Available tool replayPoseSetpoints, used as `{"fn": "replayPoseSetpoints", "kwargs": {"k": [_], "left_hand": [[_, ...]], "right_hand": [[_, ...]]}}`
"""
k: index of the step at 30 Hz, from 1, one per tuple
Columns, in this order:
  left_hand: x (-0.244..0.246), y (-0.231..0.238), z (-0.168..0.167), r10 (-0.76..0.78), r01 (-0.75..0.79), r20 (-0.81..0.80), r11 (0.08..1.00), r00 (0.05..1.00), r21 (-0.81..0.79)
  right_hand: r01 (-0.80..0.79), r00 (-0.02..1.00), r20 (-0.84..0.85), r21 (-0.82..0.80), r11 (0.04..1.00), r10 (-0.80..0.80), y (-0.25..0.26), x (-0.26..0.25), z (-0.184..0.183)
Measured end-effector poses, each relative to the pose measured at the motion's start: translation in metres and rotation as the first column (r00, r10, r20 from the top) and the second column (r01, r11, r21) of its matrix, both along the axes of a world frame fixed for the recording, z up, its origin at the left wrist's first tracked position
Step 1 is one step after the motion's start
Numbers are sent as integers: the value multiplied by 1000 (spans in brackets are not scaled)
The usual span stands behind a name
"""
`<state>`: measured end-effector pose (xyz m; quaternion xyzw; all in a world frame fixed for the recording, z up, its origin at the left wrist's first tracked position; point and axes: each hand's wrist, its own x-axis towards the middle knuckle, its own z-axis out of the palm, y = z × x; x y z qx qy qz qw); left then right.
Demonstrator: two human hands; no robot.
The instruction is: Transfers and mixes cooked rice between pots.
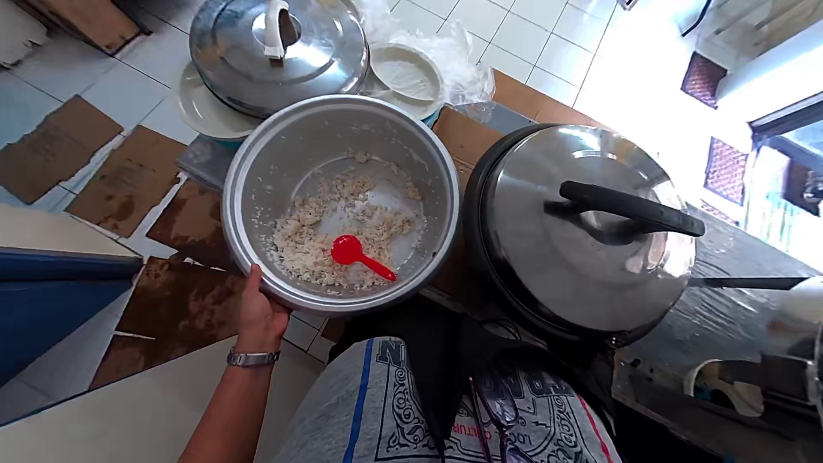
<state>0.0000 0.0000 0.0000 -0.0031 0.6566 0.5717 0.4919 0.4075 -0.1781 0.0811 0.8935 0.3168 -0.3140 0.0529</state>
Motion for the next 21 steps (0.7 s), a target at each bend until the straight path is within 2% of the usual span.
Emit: {"fn": "replayPoseSetpoints", "kwargs": {"k": [1,5,7,11,13,15,16,17,18,19,20,21], "left_hand": [[-4,2,2,-15,15,41,1000,999,-2],[-22,6,4,-43,38,153,999,987,37],[-33,12,8,-50,42,158,998,986,51],[-50,15,13,-108,95,164,992,980,84],[-49,12,13,-133,125,152,990,979,60],[-43,8,9,-135,132,146,991,980,31],[-40,6,5,-140,136,148,990,979,37],[-36,4,2,-133,128,144,991,981,40],[-32,2,-1,-125,120,137,992,983,41],[-29,0,-2,-120,115,125,993,985,39],[-27,-2,-3,-118,114,102,993,988,42],[-26,-4,-5,-122,118,79,992,989,54]], "right_hand": [[3,999,53,137,991,-10,-7,-4,-15],[242,970,-49,264,933,-238,36,-37,-17],[218,975,-30,316,923,-220,32,-64,-16],[283,957,-115,181,942,-266,35,-100,-13],[307,927,-269,151,940,-260,46,-106,-2],[361,867,-459,312,879,-193,50,-103,-6],[433,783,-608,381,817,-132,60,-96,-9],[461,695,-719,441,770,-4,74,-87,-6],[414,706,-696,552,724,127,90,-77,1],[268,818,-529,700,662,228,107,-68,16],[68,915,-279,818,572,290,126,-58,29],[-159,954,8,859,486,299,147,-42,34]]}}
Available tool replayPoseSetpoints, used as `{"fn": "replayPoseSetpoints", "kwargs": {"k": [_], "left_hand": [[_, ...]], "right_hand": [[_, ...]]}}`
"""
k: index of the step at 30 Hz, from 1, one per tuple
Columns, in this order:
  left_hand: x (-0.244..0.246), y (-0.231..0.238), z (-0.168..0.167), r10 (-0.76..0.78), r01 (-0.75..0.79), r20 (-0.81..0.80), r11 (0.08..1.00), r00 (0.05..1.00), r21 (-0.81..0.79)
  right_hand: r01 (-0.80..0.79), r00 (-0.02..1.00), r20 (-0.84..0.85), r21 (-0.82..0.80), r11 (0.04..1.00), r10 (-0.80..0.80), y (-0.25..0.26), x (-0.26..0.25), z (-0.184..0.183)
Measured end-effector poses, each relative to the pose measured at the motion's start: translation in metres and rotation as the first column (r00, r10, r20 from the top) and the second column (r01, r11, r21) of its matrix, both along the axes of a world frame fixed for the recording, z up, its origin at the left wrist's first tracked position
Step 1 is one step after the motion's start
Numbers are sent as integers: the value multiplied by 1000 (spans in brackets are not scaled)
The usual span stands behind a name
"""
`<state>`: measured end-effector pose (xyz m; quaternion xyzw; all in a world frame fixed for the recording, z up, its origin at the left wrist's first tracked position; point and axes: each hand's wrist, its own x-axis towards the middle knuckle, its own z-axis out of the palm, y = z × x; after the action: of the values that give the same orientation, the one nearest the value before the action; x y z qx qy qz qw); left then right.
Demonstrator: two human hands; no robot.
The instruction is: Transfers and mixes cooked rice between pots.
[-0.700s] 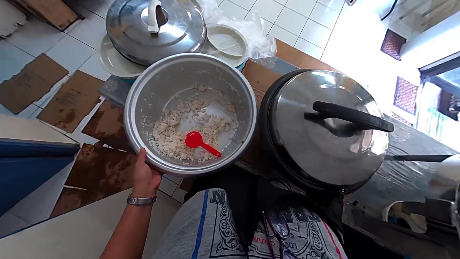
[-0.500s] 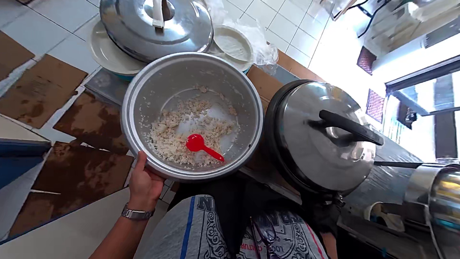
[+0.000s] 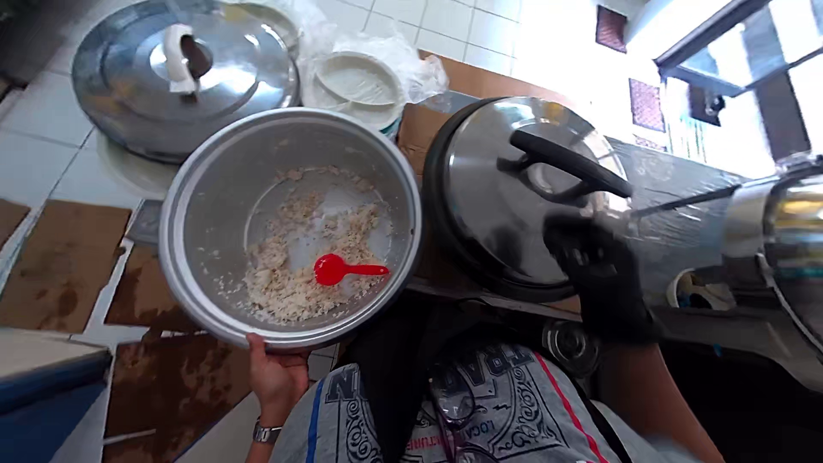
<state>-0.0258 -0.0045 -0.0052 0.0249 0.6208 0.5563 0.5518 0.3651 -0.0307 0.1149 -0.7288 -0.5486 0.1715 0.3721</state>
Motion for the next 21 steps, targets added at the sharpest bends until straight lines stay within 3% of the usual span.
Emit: {"fn": "replayPoseSetpoints", "kwargs": {"k": [1,3,6,9,11,15,17,21], "left_hand": [[1,-1,-2,0,0,-26,1000,1000,13],[3,-1,-6,6,-3,-66,999,998,38],[8,-2,-13,36,-28,-114,997,993,72],[12,-4,-18,68,-48,-164,991,984,125],[14,-3,-23,67,-36,-193,987,979,159],[20,-4,-22,87,-54,-194,984,977,169],[25,-3,-19,122,-92,-176,981,977,169],[31,-2,-18,135,-102,-192,980,972,172]], "right_hand": [[0,966,259,52,999,-14,24,19,-1],[99,816,577,-97,990,-25,70,51,-10],[168,726,681,-315,934,99,114,76,-20],[76,745,631,-401,913,215,125,95,-13],[28,776,594,-372,928,215,121,103,-3],[-63,864,502,25,998,42,110,152,45],[11,871,484,157,988,-86,102,193,66],[255,850,449,110,961,-277,71,267,65]]}}
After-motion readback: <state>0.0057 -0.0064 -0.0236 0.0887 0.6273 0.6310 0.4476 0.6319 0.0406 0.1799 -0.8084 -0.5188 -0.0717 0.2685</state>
